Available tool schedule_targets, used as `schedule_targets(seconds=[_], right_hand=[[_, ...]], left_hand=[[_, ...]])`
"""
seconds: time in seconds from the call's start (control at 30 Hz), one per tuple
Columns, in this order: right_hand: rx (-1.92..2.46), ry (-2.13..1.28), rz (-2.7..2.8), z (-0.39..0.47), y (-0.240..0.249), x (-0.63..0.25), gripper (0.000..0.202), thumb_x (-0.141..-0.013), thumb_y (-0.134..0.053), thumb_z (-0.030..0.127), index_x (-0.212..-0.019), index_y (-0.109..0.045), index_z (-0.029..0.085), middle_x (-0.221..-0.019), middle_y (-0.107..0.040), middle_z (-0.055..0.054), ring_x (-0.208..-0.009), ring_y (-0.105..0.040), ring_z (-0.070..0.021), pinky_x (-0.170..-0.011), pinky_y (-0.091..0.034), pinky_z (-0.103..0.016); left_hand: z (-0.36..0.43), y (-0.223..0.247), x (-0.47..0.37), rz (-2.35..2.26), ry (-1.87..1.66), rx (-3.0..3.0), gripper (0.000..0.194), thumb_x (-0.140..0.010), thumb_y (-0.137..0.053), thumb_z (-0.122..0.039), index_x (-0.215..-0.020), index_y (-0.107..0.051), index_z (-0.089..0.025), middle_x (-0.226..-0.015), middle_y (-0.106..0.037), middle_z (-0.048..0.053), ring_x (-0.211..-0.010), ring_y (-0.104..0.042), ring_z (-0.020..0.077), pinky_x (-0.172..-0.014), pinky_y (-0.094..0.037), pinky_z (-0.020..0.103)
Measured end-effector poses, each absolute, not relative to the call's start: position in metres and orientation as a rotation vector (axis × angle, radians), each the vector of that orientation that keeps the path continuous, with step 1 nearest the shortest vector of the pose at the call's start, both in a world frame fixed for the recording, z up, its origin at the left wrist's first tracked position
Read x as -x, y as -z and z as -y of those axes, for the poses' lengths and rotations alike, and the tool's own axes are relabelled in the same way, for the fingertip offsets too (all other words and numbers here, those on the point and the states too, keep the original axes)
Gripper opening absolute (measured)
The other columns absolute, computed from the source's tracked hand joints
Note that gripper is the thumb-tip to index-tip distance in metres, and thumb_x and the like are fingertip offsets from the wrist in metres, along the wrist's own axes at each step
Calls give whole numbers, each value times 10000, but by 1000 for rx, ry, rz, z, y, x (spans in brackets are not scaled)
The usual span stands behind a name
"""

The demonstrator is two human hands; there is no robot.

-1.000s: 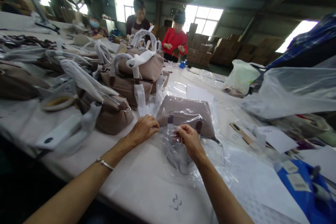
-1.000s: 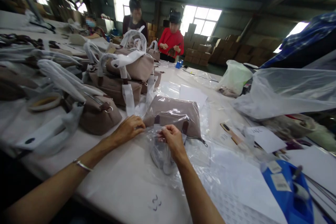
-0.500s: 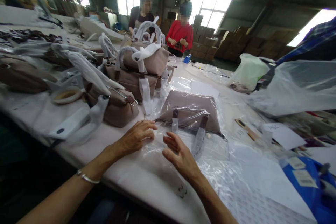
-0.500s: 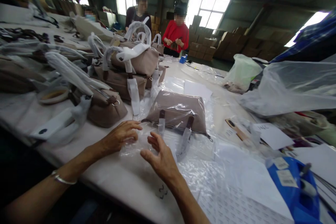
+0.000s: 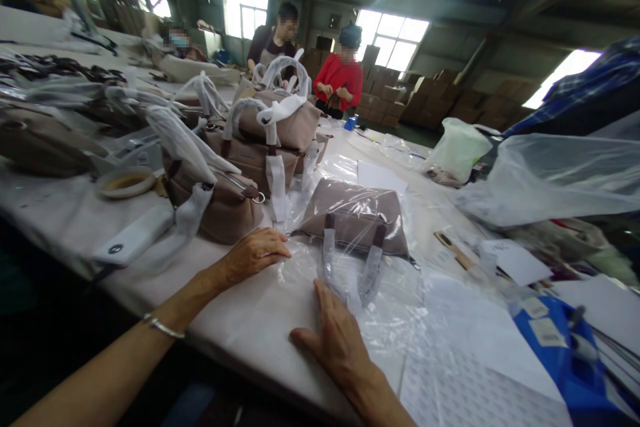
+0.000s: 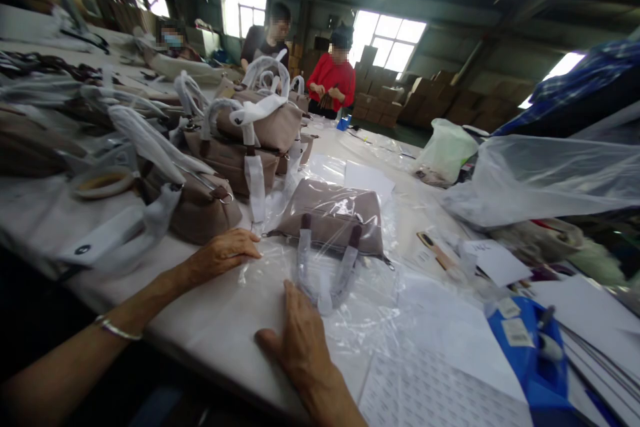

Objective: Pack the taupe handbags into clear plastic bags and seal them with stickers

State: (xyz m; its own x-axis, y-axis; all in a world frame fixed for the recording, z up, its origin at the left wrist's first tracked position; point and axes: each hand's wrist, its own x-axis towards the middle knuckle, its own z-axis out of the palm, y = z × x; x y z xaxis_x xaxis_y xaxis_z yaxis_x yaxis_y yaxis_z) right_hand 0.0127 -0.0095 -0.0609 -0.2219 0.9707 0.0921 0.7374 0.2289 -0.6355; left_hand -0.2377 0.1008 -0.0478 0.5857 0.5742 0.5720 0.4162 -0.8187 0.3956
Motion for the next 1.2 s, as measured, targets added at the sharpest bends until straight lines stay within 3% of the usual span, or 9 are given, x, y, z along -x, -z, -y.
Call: schedule_targets(seconds=[0.2,0.3,0.4,0.5,0.6,0.8,0.93,1.07,1.2], right_hand=[[1565,-614,1949,3,59,-4,781,-659,-762,264,-1379,-496,117,-1359,-587,-177,-1251,-558,-341,-1075,-449,-478],[1570,-724,1927,-8,60,-5,429,-717,-671,211,-1143,-650,179,-1113,-717,-121,-1021,-674,-314,-920,-527,-438],[1594,-819,1768,-19,61,-14,164,-800,-519,197,-866,-669,203,-826,-721,-55,-802,-683,-250,-750,-527,-354],[1585,-897,1619,-25,61,-24,169,-817,-480,236,-780,-643,210,-736,-688,-32,-735,-658,-225,-677,-491,-312],[1585,-914,1576,-27,62,-31,170,-811,-476,260,-853,-631,205,-666,-663,-15,-643,-627,-210,-630,-460,-305],[1518,-1194,1294,-30,70,-36,228,-803,-510,322,-989,-541,194,-634,-654,-1,-535,-602,-193,-508,-444,-280],[1536,-1103,1366,-25,64,-48,343,-818,-549,370,-1100,-561,175,-680,-689,-25,-627,-660,-225,-618,-520,-324],[1601,-904,1481,3,45,-97,387,-842,-576,463,-1129,-633,209,-925,-747,-77,-843,-716,-247,-783,-562,-339],[1884,-585,1302,46,10,-191,481,-759,-675,567,-1132,-673,262,-968,-756,-65,-877,-729,-264,-790,-582,-330]], left_hand=[[-99,47,241,-894,-1086,-2463,179,-949,-577,-333,-929,-705,-210,-941,-720,44,-971,-655,184,-912,-489,307],[-109,38,224,-901,-1055,-2407,196,-954,-560,-331,-864,-686,-211,-947,-716,39,-1003,-649,192,-931,-483,319],[-129,29,190,-948,-1045,-2413,157,-948,-564,-297,-866,-671,-217,-954,-712,29,-1047,-633,205,-977,-468,358],[-151,28,151,-1082,-1065,-2515,133,-927,-578,-237,-831,-667,-214,-1054,-690,41,-1180,-567,239,-1054,-424,423],[-166,33,121,-1229,-1086,-2527,159,-940,-532,-204,-838,-653,-188,-1083,-647,79,-1193,-545,255,-1035,-447,444],[-176,42,100,-1406,-1054,-2571,146,-950,-493,-191,-928,-634,-160,-1389,-495,128,-1258,-483,290,-1015,-450,491],[-182,38,97,-1469,-1038,-2628,139,-937,-509,-182,-934,-647,-180,-1237,-610,108,-1228,-504,303,-1013,-430,511],[-190,35,94,-1435,-1066,-2735,143,-920,-526,-177,-912,-666,-205,-1108,-656,93,-1297,-458,307,-1117,-319,535],[-191,30,92,-1369,-1056,-2797,113,-890,-556,-197,-861,-665,-197,-1042,-667,115,-1280,-477,340,-1109,-302,568]])
